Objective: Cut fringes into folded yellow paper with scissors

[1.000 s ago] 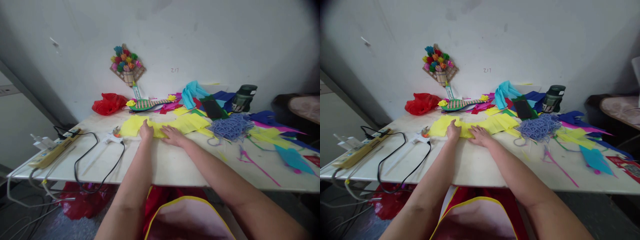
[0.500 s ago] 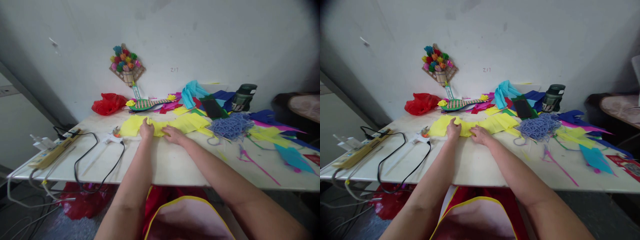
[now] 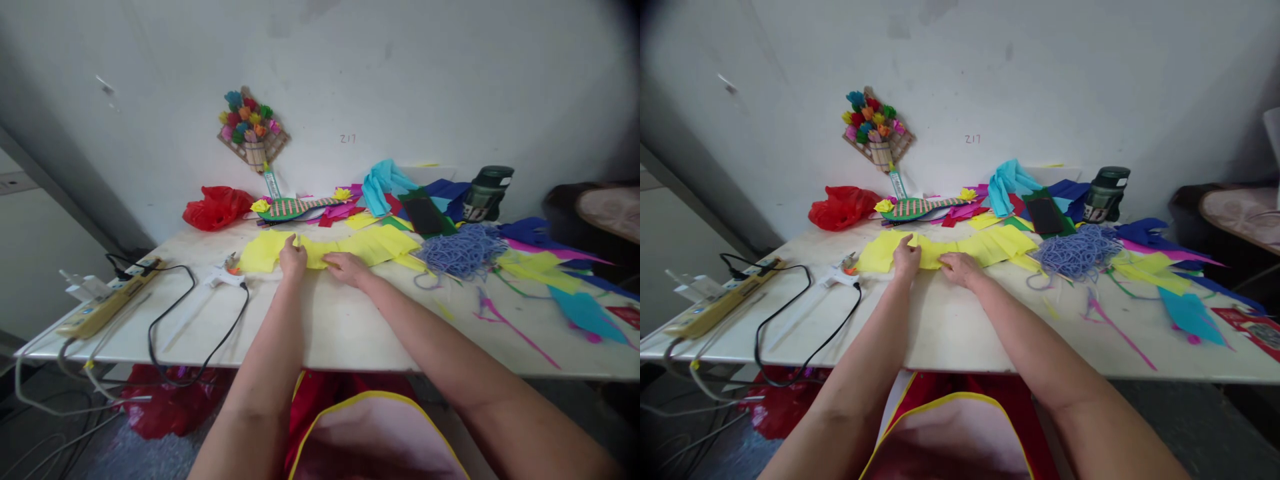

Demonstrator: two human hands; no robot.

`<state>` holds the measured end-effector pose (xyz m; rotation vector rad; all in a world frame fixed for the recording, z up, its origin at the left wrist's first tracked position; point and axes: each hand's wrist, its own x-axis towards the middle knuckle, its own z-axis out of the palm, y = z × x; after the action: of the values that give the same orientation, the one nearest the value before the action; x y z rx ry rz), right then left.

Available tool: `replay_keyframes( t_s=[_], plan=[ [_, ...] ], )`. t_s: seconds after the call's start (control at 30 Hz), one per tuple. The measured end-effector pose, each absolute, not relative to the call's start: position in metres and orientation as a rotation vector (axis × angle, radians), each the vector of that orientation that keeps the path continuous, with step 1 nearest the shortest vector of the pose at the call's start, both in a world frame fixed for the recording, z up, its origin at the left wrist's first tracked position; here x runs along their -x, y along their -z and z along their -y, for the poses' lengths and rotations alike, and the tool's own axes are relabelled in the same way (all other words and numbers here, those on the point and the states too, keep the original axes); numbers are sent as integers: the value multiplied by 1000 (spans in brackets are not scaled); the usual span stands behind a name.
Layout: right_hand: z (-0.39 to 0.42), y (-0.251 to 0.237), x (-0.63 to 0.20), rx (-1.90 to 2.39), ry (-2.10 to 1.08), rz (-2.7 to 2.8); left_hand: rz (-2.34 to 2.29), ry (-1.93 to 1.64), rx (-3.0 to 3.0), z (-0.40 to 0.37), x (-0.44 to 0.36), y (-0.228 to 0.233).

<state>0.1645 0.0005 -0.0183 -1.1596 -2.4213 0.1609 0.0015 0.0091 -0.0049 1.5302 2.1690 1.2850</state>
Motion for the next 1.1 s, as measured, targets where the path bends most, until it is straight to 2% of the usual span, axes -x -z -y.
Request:
replay_keyframes(
  t_s=[0.43,0.83,1.1],
  plan=[
    [-2,24,-166,1152,-98,2399,-2235,-1220,-1519,-6,0,2],
    [-2,20,-167,1151,-209,2393,-2273,-1174,-1536,-5,1,2],
    [-14,25,-169,1047,-419,2187,-2204,-1268,-1484,-5,1,1]
  ],
)
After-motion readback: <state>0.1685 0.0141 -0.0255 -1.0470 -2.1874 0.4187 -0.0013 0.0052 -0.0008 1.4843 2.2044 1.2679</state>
